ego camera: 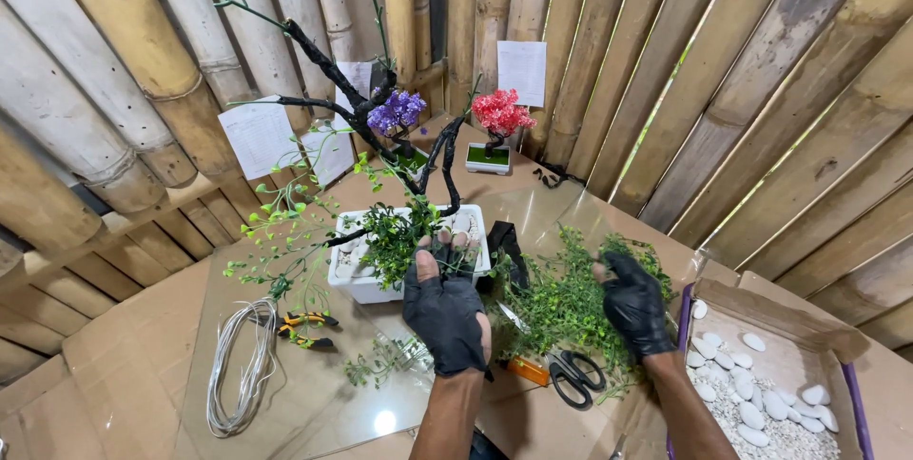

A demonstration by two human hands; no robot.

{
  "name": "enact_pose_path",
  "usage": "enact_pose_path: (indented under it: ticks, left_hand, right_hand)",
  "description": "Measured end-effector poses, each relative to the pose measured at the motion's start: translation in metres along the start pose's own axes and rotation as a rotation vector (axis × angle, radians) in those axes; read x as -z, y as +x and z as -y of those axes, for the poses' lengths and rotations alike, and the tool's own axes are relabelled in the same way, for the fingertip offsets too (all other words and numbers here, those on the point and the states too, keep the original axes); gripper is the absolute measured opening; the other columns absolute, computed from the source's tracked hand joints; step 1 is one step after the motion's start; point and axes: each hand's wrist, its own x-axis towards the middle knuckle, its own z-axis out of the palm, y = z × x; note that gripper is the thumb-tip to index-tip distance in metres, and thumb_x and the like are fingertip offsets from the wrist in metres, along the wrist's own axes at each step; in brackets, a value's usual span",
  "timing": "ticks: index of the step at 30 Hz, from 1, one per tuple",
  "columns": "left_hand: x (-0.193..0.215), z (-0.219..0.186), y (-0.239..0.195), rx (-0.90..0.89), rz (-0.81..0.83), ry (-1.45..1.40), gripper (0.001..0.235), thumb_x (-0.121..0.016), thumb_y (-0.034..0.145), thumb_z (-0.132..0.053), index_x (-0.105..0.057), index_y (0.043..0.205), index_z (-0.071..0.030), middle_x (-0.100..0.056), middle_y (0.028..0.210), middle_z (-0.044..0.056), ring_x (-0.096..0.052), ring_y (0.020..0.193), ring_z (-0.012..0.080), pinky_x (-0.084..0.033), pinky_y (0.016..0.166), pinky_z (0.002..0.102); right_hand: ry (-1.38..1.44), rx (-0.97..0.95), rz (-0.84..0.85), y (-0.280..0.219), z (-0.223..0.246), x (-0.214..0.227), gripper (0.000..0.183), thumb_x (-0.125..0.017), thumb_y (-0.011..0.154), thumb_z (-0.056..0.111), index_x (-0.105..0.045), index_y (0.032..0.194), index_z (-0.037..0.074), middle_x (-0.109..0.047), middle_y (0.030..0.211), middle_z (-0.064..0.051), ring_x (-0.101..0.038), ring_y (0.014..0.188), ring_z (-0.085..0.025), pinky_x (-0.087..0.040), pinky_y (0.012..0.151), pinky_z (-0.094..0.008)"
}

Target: Attaching small sprigs of artificial green leaves to the branches of a decorative black tree in a white pot.

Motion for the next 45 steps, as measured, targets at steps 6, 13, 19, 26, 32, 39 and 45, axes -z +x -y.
enact_pose_path:
  ticks: [6,13,19,26,32,39,45]
  left_hand:
    - [0.0,0.0,-0.005,0.078,0.018,-0.05,0.037,-0.054,0.102,-0.019,-0.052,0.129,0.006,-0.061,0.122,0.02,-0.063,0.116,0.0351,-0.05,0.109,0.047]
    - [0.016,0.023,-0.036,0.2,0.0,0.12,0.033,-0.052,0.104,-0.019,-0.061,0.124,0.004,-0.069,0.118,0.019,-0.064,0.109,0.0266,-0.049,0.097,0.04]
    - [0.027,0.023,-0.04,0.198,-0.033,0.149,0.03,-0.054,0.1,-0.003,-0.065,0.122,0.014,-0.071,0.112,0.024,-0.068,0.103,0.0294,-0.053,0.098,0.038]
    - [0.041,0.013,-0.033,0.23,-0.047,0.271,0.031,-0.063,0.091,0.002,-0.07,0.118,0.015,-0.075,0.106,0.022,-0.069,0.094,0.0277,-0.052,0.091,0.037]
    - [0.029,-0.01,-0.032,0.258,0.053,0.746,0.017,-0.072,0.089,-0.004,-0.08,0.097,0.009,-0.079,0.081,0.015,-0.071,0.07,0.0216,-0.058,0.076,0.033]
    - [0.031,-0.013,-0.025,0.303,0.035,0.699,0.019,-0.069,0.093,-0.007,-0.077,0.098,0.011,-0.075,0.074,0.017,-0.067,0.065,0.022,-0.056,0.066,0.032]
    - [0.021,-0.015,-0.018,0.27,-0.012,0.484,0.02,-0.07,0.094,-0.006,-0.072,0.103,0.011,-0.072,0.078,0.018,-0.063,0.067,0.0223,-0.052,0.063,0.032]
  right_hand:
    - [-0.55,0.03,0.3,0.0,0.003,-0.006,0.085,-0.071,0.073,0.017,-0.041,0.151,0.005,-0.044,0.156,-0.02,-0.039,0.145,-0.04,-0.034,0.119,-0.05]
    - [0.837,-0.329,0.472,-0.039,0.096,-0.017,0.065,-0.075,0.074,0.003,-0.061,0.138,-0.004,-0.071,0.11,-0.014,-0.072,0.098,-0.031,-0.056,0.092,-0.044]
    - [1.009,-0.373,0.231,-0.039,0.083,-0.036,0.017,-0.072,0.087,-0.003,-0.072,0.103,-0.007,-0.071,0.083,-0.017,-0.067,0.072,-0.027,-0.057,0.071,-0.038]
    - [0.995,-0.299,0.174,-0.015,0.068,-0.027,0.02,-0.072,0.087,-0.006,-0.072,0.107,-0.009,-0.072,0.085,-0.018,-0.067,0.07,-0.027,-0.057,0.068,-0.035]
    - [0.939,-0.275,0.197,-0.003,0.102,-0.008,0.023,-0.072,0.088,-0.002,-0.071,0.109,-0.01,-0.07,0.088,-0.018,-0.066,0.074,-0.025,-0.059,0.071,-0.035]
    - [0.976,-0.166,0.225,-0.006,0.132,-0.006,0.068,-0.071,0.078,0.001,-0.05,0.143,-0.003,-0.062,0.121,-0.019,-0.063,0.096,-0.026,-0.054,0.082,-0.035]
    - [0.873,-0.344,0.392,-0.024,0.145,-0.023,0.099,-0.081,0.057,0.02,-0.047,0.147,-0.007,-0.067,0.122,-0.023,-0.067,0.104,-0.032,-0.055,0.089,-0.043]
